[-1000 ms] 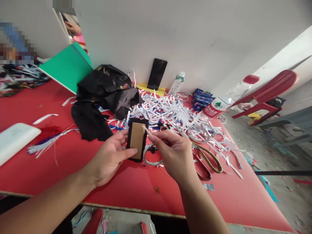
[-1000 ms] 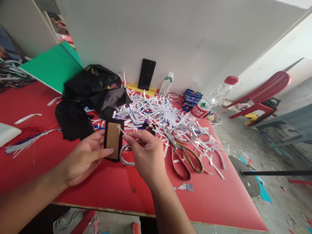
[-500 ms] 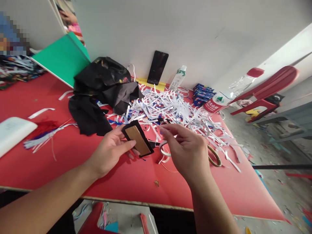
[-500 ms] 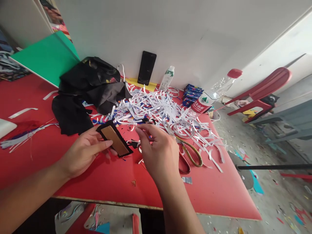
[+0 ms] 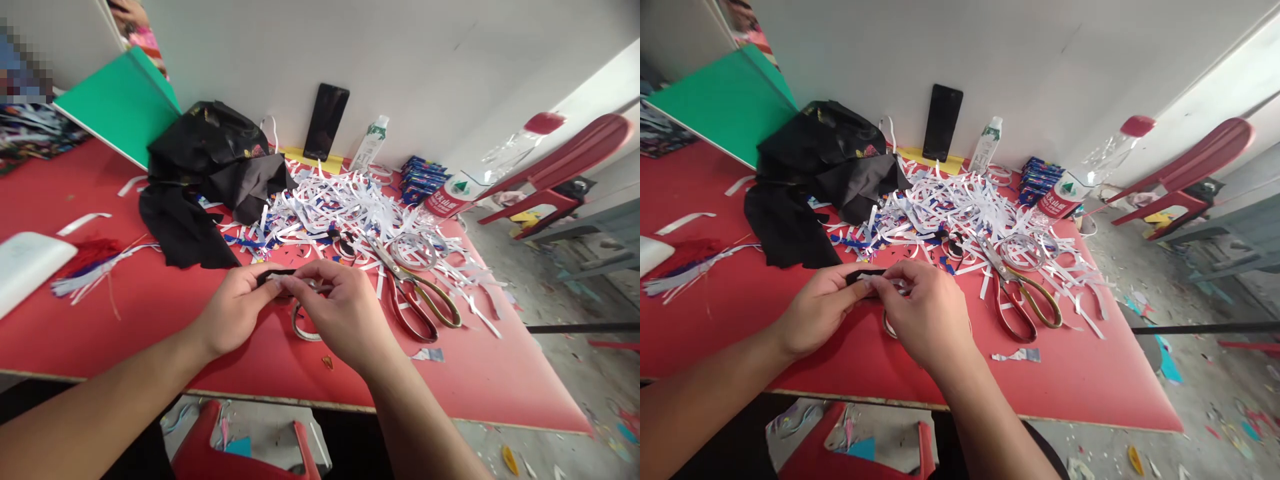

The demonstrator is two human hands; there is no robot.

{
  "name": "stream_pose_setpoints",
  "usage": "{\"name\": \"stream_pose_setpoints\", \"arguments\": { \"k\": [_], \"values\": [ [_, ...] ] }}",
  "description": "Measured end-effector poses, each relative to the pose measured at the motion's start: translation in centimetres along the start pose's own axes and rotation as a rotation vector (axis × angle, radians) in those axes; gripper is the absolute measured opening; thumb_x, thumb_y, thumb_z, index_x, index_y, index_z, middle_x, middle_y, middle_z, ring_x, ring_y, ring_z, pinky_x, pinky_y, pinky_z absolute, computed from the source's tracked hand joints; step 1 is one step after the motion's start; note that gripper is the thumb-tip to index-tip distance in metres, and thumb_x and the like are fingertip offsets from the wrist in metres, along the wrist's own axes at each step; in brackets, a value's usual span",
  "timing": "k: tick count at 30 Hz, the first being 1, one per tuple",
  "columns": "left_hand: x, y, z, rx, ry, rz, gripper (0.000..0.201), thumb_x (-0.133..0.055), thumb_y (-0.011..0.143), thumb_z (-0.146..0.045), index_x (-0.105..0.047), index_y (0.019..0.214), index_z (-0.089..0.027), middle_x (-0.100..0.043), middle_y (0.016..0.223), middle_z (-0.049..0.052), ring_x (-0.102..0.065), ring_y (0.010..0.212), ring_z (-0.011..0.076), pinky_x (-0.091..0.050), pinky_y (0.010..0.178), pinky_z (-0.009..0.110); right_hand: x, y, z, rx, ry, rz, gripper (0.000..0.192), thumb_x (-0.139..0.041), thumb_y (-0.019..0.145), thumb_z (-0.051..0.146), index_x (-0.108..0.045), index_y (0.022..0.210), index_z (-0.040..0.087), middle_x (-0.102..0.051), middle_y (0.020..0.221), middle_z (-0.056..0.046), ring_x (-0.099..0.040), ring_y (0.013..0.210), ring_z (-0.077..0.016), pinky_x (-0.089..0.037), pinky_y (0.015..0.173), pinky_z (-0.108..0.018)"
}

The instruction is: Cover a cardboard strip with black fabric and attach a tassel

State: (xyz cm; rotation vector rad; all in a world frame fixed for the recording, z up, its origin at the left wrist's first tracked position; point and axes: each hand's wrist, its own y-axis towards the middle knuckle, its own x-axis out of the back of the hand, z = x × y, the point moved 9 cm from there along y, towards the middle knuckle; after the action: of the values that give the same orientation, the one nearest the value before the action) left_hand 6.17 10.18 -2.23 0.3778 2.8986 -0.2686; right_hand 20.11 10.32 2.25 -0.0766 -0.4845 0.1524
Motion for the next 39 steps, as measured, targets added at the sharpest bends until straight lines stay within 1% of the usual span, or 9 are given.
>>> {"name": "stream_pose_setpoints", "arguments": {
  "k": [5,9,13,16,19,25,29,33,39],
  "values": [
    [0.1,0.2,0.8,0.021,-0.05,0.048,0.022,-0.071,0.098,-0.034,-0.085,0.107,-0.02,-0.081,0.097,0.006,-0.074,0.094,0.021,-0.057,0.09,0.032,-0.5,0.6,0.5,0.03,-0.225,-0.064,0.015,-0.073,0.096,0.032,-0.08,0.084,0.027,-0.075,0.092,-0.003,-0.069,0.08,-0.0199,-0.047,0.07,-0.032],
    [0.2,0.3,0.8,0.053,0.006,0.034,0.021,-0.08,0.092,-0.027,-0.083,0.111,-0.021,-0.082,0.102,0.006,-0.075,0.099,0.0219,-0.058,0.091,0.033,-0.3,0.5,1.0,0.057,-0.392,-0.099,0.016,-0.07,0.099,0.032,-0.077,0.087,0.026,-0.069,0.095,-0.002,-0.066,0.081,-0.0191,-0.04,0.066,-0.03],
    [0.7,0.2,1.2,0.112,-0.095,-0.059,0.03,-0.091,0.082,-0.027,-0.081,0.109,-0.021,-0.084,0.1,0.005,-0.079,0.099,0.0232,-0.06,0.095,0.036,-0.2,0.2,1.2,0.108,-0.463,-0.127,0.015,-0.066,0.102,0.032,-0.074,0.091,0.025,-0.065,0.099,-0.002,-0.063,0.082,-0.0186,-0.036,0.063,-0.029],
    [0.8,0.1,1.0,0.069,-0.149,-0.094,0.028,-0.094,0.08,-0.029,-0.084,0.105,-0.022,-0.085,0.101,0.005,-0.079,0.106,0.0243,-0.058,0.103,0.038,0.2,0.1,1.0,0.121,-0.389,-0.149,0.016,-0.065,0.101,0.033,-0.073,0.09,0.025,-0.064,0.099,-0.002,-0.064,0.082,-0.0184,-0.039,0.066,-0.029],
    [0.6,0.1,0.4,0.003,-0.18,-0.085,0.019,-0.088,0.087,-0.032,-0.086,0.102,-0.02,-0.085,0.107,0.008,-0.078,0.113,0.026,-0.055,0.11,0.04,0.6,0.1,0.6,0.108,-0.274,-0.146,0.018,-0.065,0.1,0.035,-0.073,0.088,0.024,-0.063,0.096,-0.002,-0.064,0.08,-0.0184,-0.043,0.069,-0.03],
    [1.1,0.2,0.5,0.037,-0.267,-0.185,0.023,-0.085,0.087,-0.038,-0.082,0.083,-0.015,-0.084,0.091,0.012,-0.08,0.087,0.0269,-0.063,0.082,0.037,2.3,-0.1,1.2,0.157,-0.195,-0.246,0.02,-0.065,0.097,0.036,-0.072,0.083,0.023,-0.064,0.092,-0.004,-0.061,0.077,-0.0187,-0.044,0.067,-0.03],
    [0.8,0.0,0.4,0.022,-0.247,-0.182,0.026,-0.082,0.089,-0.041,-0.082,0.088,-0.015,-0.083,0.088,0.011,-0.079,0.084,0.0269,-0.062,0.08,0.038,1.3,-0.1,1.1,0.117,-0.079,-0.162,0.023,-0.072,0.093,0.039,-0.073,0.078,0.022,-0.067,0.082,-0.002,-0.055,0.063,-0.0141,-0.04,0.059,-0.028],
    [0.6,-0.6,0.1,-0.008,-0.254,-0.219,0.021,-0.08,0.09,-0.037,-0.083,0.084,-0.016,-0.082,0.083,0.009,-0.077,0.083,0.0257,-0.061,0.079,0.036,0.0,0.4,-0.4,0.004,0.019,-0.141,0.031,-0.078,0.086,0.049,-0.076,0.075,0.021,-0.061,0.059,0.002,-0.045,0.047,-0.0117,-0.03,0.047,-0.027],
    [1.3,-1.5,0.9,0.054,-0.254,-0.362,0.026,-0.078,0.094,-0.043,-0.08,0.081,-0.02,-0.079,0.078,0.004,-0.073,0.079,0.0207,-0.055,0.073,0.031,-0.4,0.8,-1.1,0.019,0.042,-0.207,0.03,-0.079,0.087,0.049,-0.08,0.076,0.021,-0.068,0.064,-0.002,-0.058,0.055,-0.0154,-0.036,0.049,-0.027]
  ]
}}
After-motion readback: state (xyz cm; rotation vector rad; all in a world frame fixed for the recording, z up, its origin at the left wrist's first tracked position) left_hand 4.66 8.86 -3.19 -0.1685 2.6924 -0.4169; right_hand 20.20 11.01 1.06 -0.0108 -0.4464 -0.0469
